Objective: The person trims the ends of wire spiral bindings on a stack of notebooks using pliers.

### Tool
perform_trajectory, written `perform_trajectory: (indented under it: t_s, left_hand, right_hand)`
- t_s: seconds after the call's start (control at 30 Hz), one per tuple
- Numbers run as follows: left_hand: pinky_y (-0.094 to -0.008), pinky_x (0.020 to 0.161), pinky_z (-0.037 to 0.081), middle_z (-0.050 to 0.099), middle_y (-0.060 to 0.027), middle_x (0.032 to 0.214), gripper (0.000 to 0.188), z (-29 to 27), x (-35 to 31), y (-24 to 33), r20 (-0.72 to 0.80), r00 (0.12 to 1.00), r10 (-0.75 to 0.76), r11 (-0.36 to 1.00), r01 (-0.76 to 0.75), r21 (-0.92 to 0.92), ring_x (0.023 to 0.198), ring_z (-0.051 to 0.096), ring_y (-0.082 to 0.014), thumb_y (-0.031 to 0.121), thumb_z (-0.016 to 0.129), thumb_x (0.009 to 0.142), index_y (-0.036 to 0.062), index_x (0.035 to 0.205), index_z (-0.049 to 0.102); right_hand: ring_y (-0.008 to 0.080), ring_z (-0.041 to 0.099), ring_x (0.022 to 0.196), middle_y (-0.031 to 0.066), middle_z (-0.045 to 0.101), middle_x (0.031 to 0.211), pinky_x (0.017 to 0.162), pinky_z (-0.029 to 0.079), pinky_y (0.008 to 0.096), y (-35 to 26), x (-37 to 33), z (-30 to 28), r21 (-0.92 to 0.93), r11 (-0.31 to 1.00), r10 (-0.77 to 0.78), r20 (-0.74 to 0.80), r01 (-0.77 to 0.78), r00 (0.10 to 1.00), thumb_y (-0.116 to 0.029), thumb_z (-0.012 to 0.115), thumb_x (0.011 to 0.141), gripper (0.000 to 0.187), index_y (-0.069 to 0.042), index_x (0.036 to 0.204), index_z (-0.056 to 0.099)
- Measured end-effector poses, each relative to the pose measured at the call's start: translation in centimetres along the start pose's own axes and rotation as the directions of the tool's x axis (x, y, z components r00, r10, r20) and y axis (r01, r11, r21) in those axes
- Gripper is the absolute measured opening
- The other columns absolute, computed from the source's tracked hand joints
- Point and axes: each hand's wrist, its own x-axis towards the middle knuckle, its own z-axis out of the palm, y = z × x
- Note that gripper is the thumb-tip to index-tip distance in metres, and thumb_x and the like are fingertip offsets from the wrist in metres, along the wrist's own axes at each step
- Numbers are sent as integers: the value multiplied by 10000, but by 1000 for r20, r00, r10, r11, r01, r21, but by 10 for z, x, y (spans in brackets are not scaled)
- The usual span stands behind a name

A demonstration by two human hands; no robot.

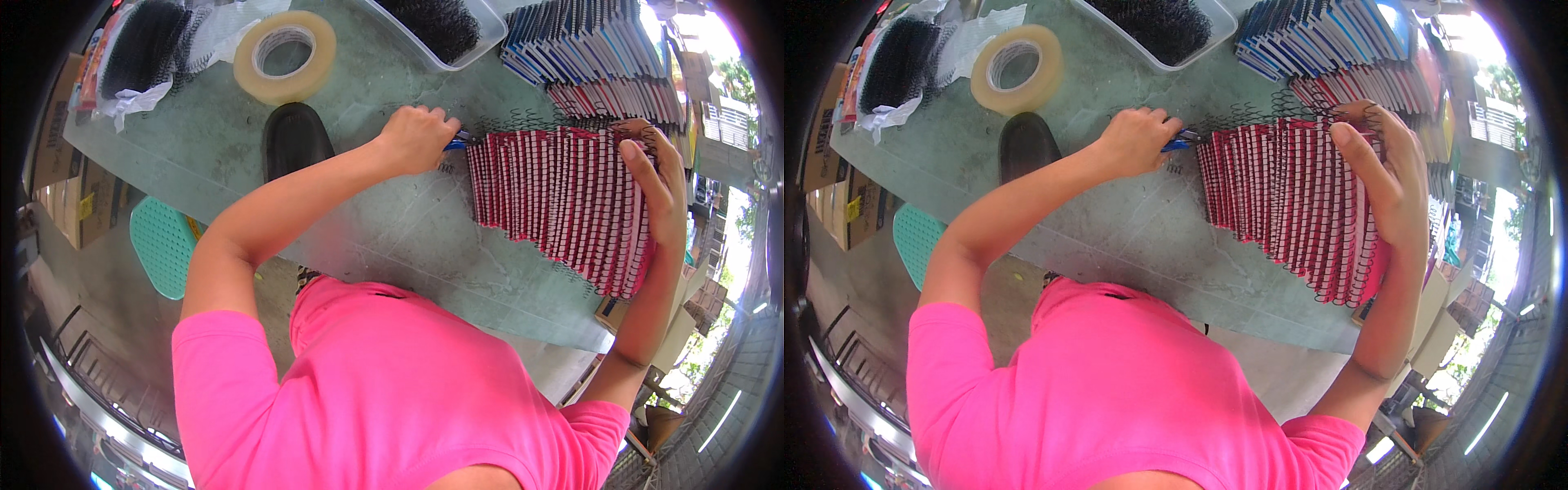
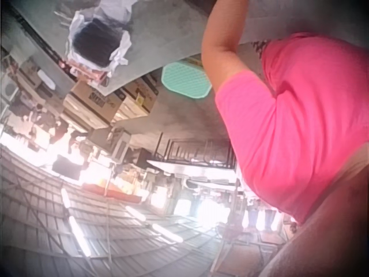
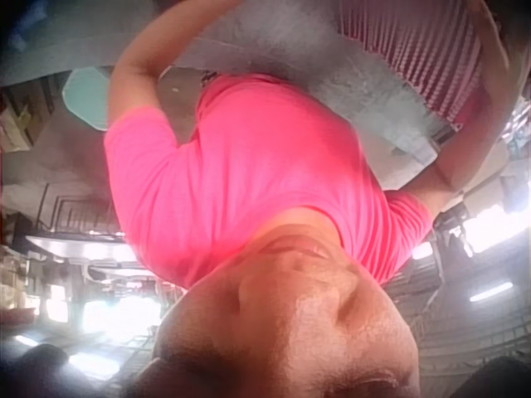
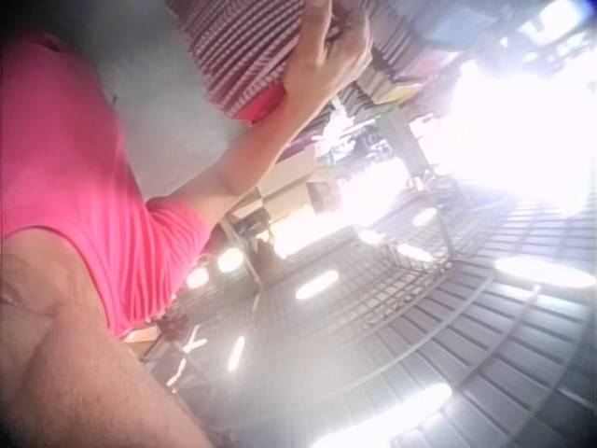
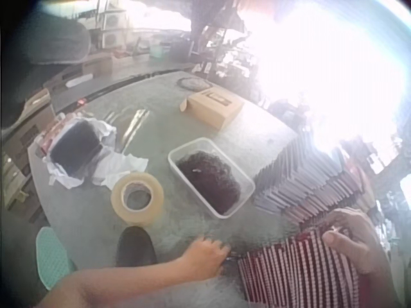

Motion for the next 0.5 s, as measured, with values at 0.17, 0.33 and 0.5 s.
perform_trajectory:
  t_s: [0.17,0.33,0.5]
  left_hand:
    - [-365,695,431,574,-83,867,382,4,-3,-6,-59,998,4,998,-8,-63,817,574,-250,197,682,641,88,995,589]
    - [-370,715,402,569,-79,874,432,-7,-5,-7,-234,970,60,998,-54,32,839,561,-247,217,689,633,93,1035,589]
    - [-387,671,461,574,-99,836,386,-6,3,-7,-137,988,75,997,-78,-19,782,590,-274,185,684,640,78,995,577]
  right_hand:
    - [194,543,777,124,589,808,758,400,295,-5,0,-1,18,1000,6,31,-7,1000,-339,596,810,416,58,935,594]
    - [198,549,788,132,597,823,763,401,298,-3,1,1,35,999,3,5,-3,1000,-340,599,809,418,59,932,594]
    - [202,555,795,137,602,827,770,404,303,-1,0,1,36,999,-3,-6,3,1000,-340,607,807,419,58,936,597]
